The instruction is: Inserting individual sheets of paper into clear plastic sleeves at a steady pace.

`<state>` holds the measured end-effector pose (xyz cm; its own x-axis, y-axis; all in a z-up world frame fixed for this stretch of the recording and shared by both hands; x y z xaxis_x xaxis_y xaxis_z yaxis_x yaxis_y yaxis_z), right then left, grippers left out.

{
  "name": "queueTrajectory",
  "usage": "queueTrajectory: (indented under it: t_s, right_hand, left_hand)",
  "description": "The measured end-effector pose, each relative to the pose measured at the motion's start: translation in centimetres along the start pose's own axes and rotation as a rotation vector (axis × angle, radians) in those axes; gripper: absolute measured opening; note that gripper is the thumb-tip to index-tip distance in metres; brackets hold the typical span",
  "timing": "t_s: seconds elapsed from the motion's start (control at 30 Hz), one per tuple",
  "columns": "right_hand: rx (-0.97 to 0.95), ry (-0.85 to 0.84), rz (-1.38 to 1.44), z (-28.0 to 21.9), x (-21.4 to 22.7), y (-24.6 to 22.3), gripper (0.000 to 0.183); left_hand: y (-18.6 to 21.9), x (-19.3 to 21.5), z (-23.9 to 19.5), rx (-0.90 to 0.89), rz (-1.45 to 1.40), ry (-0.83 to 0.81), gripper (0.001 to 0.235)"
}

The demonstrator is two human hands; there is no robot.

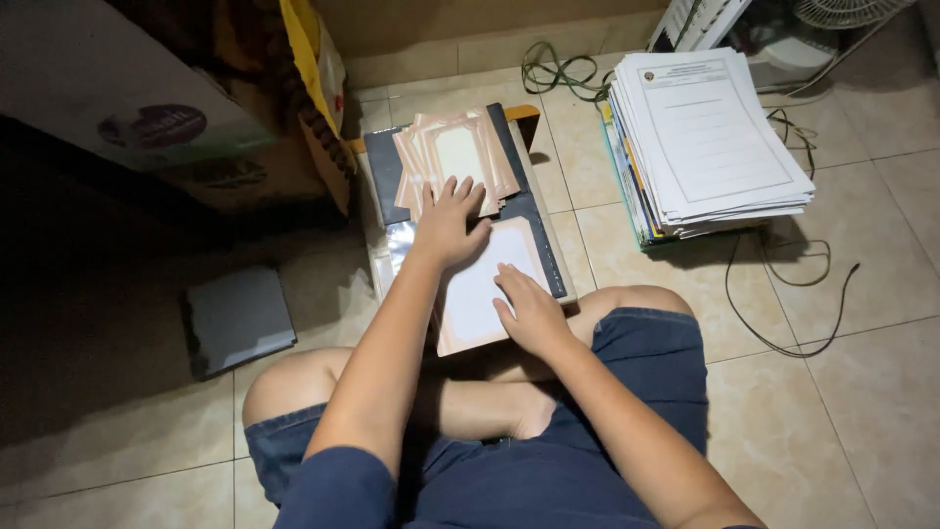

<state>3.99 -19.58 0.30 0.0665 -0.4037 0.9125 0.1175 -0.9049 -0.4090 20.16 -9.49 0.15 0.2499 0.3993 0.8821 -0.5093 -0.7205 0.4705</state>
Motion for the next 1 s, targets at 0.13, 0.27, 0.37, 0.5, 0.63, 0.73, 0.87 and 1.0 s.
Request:
queueTrajectory:
  t_s: [0.13, 0.27, 0.37, 0.5, 0.63, 0.73, 0.87, 1.0]
  right_hand:
    - [0.026, 0.039, -0.016, 0.0, 0.3, -0.6, 0.040]
    - [0.074, 0.130, -0.082, -0.3, -0.7, -0.6, 0.041]
    - [0.085, 0.145, -0.101, -0.6, -0.8, -0.5, 0.043]
    - [0.023, 0.014, -0.130, -1.3, -0.9, -0.1, 0.052]
    - [-0.062, -0.057, -0.143, -2.3, -0.6, 2.0, 0.064]
    - [-0.245, -0.067, -0.030, -3.2, -0.9, 5.0, 0.073]
    - [-0.413, -0.001, 0.049, -3.8, -0.7, 6.9, 0.068]
    - [-0.387, 0.197, 0.134, -4.0, 0.5, 6.4, 0.045]
  left_hand:
    - [4.8, 1.7, -5.7, -0.141, -0.095, 0.240, 0.059]
    - [5.7, -1.9, -10.1, -0.159, -0.058, 0.190, 0.041]
    - [5.2, -3.3, -11.6, -0.106, -0.040, 0.122, 0.048]
    - [4.1, -5.5, -11.3, -0.092, 0.052, 0.084, 0.056]
    - [3.7, -5.9, -11.0, -0.077, 0.031, 0.078, 0.059]
    - [3.5, -5.9, -11.0, -0.066, -0.013, 0.075, 0.062]
    - [3.3, -5.6, -10.7, -0.017, -0.101, -0.025, 0.067]
    - [2.2, -6.7, -10.1, 0.006, -0.182, -0.165, 0.088]
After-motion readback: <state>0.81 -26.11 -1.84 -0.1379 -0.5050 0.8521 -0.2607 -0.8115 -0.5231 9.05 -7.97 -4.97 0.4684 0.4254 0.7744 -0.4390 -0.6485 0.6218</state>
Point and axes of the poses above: each hand's wrist, its own z-axis towards the middle knuckle, its own x-axis out of the back of the hand, y = z × x, the point moved 7 cm from there along z, towards the middle knuckle, and after that the axes turned 8 degrees about -z, right-handed, at the moved point
